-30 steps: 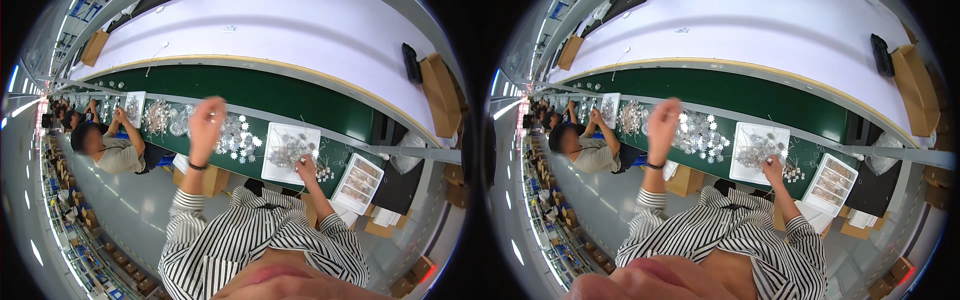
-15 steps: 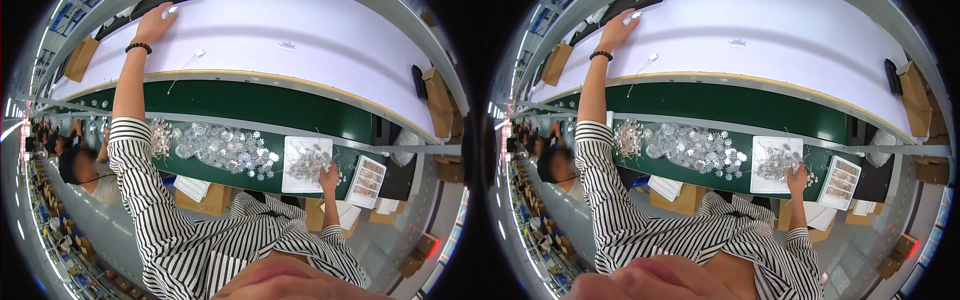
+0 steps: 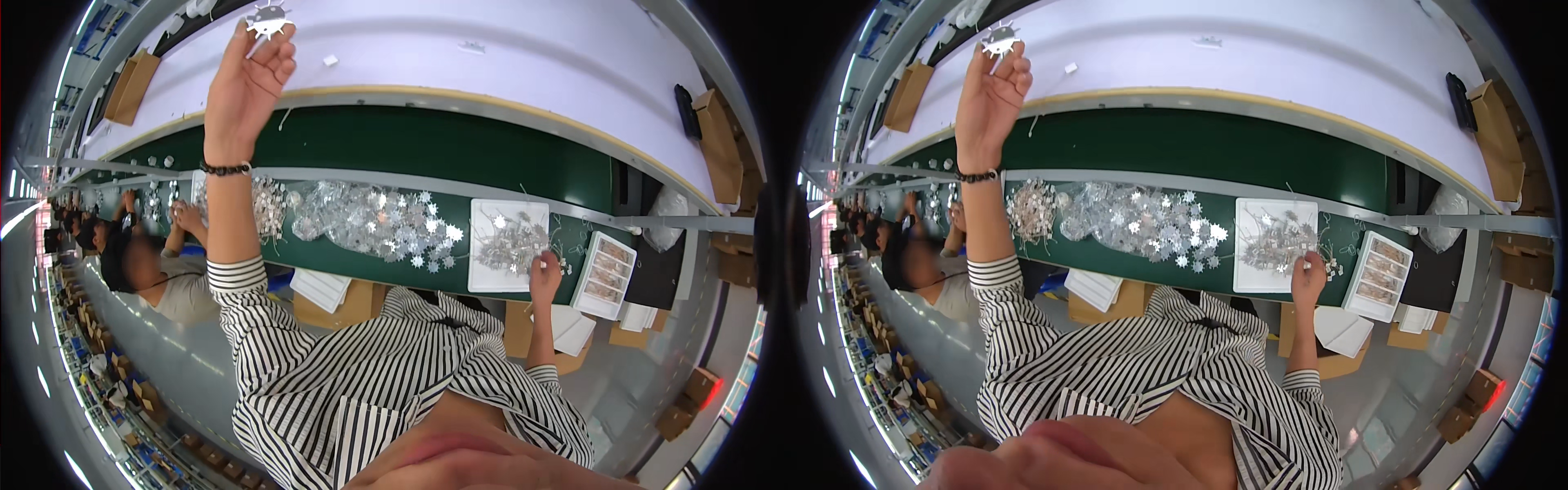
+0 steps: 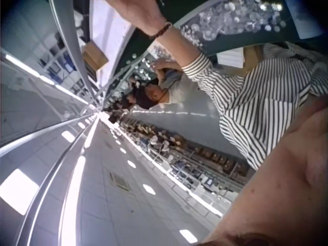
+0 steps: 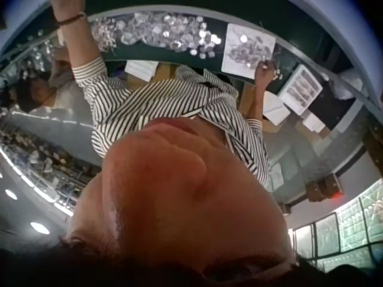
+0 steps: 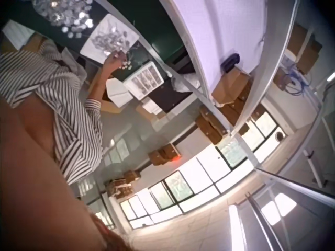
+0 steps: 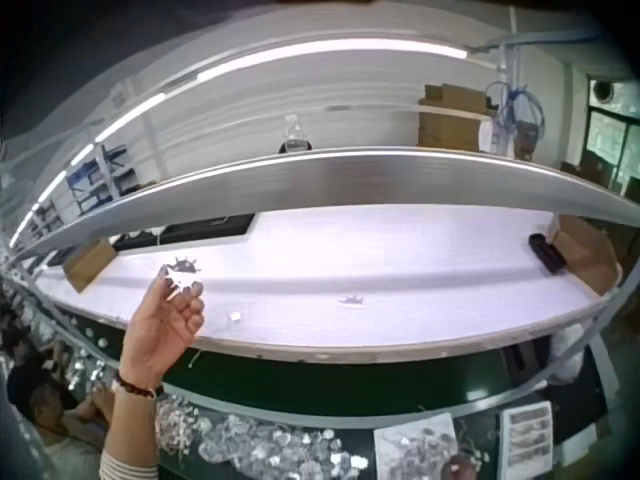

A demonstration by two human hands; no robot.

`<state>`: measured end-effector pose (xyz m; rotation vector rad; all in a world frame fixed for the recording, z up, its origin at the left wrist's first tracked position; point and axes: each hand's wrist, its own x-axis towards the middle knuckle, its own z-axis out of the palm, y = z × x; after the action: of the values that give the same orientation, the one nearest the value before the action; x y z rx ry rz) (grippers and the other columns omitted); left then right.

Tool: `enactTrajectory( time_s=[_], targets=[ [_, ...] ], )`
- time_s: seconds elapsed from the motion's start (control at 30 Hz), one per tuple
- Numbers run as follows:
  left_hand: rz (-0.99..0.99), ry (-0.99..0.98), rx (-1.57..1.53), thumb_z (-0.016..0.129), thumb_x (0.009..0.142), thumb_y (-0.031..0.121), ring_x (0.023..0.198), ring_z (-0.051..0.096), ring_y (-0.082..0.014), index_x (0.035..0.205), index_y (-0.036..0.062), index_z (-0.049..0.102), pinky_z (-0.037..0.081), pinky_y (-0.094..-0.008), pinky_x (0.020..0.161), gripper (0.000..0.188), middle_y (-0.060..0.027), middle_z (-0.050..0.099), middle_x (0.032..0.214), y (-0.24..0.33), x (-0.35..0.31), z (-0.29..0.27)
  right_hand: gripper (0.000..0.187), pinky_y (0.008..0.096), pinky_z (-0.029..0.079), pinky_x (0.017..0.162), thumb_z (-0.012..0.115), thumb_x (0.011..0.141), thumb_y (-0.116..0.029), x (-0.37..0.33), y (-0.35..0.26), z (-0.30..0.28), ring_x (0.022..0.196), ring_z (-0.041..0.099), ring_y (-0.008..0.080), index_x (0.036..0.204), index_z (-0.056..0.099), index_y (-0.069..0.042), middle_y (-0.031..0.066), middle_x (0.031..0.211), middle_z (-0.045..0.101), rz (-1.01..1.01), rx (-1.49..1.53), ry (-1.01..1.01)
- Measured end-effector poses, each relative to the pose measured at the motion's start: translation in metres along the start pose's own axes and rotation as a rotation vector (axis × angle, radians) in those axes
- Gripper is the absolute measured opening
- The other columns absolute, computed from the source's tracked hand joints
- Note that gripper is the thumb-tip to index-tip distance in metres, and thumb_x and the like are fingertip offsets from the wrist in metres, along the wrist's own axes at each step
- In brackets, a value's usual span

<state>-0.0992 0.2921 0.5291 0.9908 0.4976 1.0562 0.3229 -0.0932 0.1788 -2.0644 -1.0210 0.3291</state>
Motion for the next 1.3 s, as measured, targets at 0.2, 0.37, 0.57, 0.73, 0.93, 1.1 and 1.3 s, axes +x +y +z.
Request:
enactTrajectory(
  time_s=[0.2,0.37,0.57,0.73,0.93,1.1,1.3],
  targets=[
    [0.038,-0.124,-0.242,0.045,0.108,0.034,0.087,0.066,-0.0210,0.116,0.0034,0.063,0.055,-0.0308,0.079,0.037,-0.0206,0.070,0.109,-0.051,-0.071,0.052,0.021,0.0297,0.050,0.061,0.064,0.088,-0.010,0.015,-0.025,-0.005,0.068,0.058,0.0209,0.106,0.067,0.001,0.0110,0.090,0.069,0.007,0.101,-0.109],
    [0.040,-0.117,-0.251,0.046,0.107,0.033,0.082,0.064,-0.0196,0.118,0.0023,0.062,0.052,-0.0303,0.075,0.037,-0.0203,0.071,0.108,-0.069,-0.101,0.091,0.022,0.0272,0.048,0.061,0.063,0.090,-0.012,0.012,-0.015,-0.027,0.066,0.056,0.0164,0.107,0.068,-0.001,0.0083,0.091,0.069,0.092,0.122,-0.179],
    [0.036,-0.110,-0.242,0.046,0.107,0.033,0.081,0.063,-0.0186,0.120,0.0013,0.061,0.050,-0.0294,0.073,0.037,-0.0208,0.070,0.107,-0.080,-0.121,0.122,0.022,0.0267,0.048,0.063,0.063,0.090,-0.013,0.001,0.007,-0.044,0.066,0.056,0.0150,0.109,0.068,-0.002,0.0065,0.091,0.069,0.080,0.140,-0.217],
    [0.024,-0.110,-0.198,0.046,0.107,0.034,0.080,0.063,-0.0177,0.121,0.0008,0.060,0.049,-0.0281,0.071,0.038,-0.0204,0.070,0.106,-0.080,-0.130,0.143,0.024,0.0289,0.049,0.064,0.063,0.089,-0.012,-0.006,0.021,-0.044,0.068,0.058,0.0187,0.109,0.066,-0.001,0.0087,0.091,0.069,0.041,0.156,-0.223],
    [0.004,-0.111,-0.248,0.048,0.106,0.032,0.080,0.064,-0.0174,0.122,-0.0009,0.060,0.050,-0.0259,0.071,0.039,-0.0193,0.071,0.105,-0.091,-0.136,0.161,0.029,0.0262,0.047,0.063,0.064,0.089,-0.013,-0.017,0.052,-0.037,0.067,0.056,0.0154,0.116,0.065,-0.003,0.0057,0.089,0.067,0.024,0.088,-0.130],
    [-0.066,-0.006,-0.283,0.055,0.103,0.018,0.087,0.059,-0.0171,0.128,0.0011,0.059,0.051,-0.0245,0.075,0.031,-0.0149,0.067,0.103,-0.128,-0.141,0.177,0.031,0.0270,0.048,0.064,0.064,0.088,-0.013,-0.029,0.079,-0.038,0.068,0.056,0.0160,0.118,0.064,-0.004,0.0066,0.089,0.067,0.038,0.060,-0.039],
    [0.116,0.237,0.283,0.064,0.096,0.006,0.088,0.063,-0.0177,0.133,-0.0036,0.056,0.053,-0.0231,0.080,0.039,-0.0148,0.066,0.107,-0.170,-0.146,0.209,0.031,0.0271,0.048,0.068,0.064,0.088,-0.012,-0.036,0.087,-0.041,0.072,0.058,0.0179,0.117,0.064,-0.005,0.0070,0.086,0.066,0.169,0.134,-0.083]
  ],
)
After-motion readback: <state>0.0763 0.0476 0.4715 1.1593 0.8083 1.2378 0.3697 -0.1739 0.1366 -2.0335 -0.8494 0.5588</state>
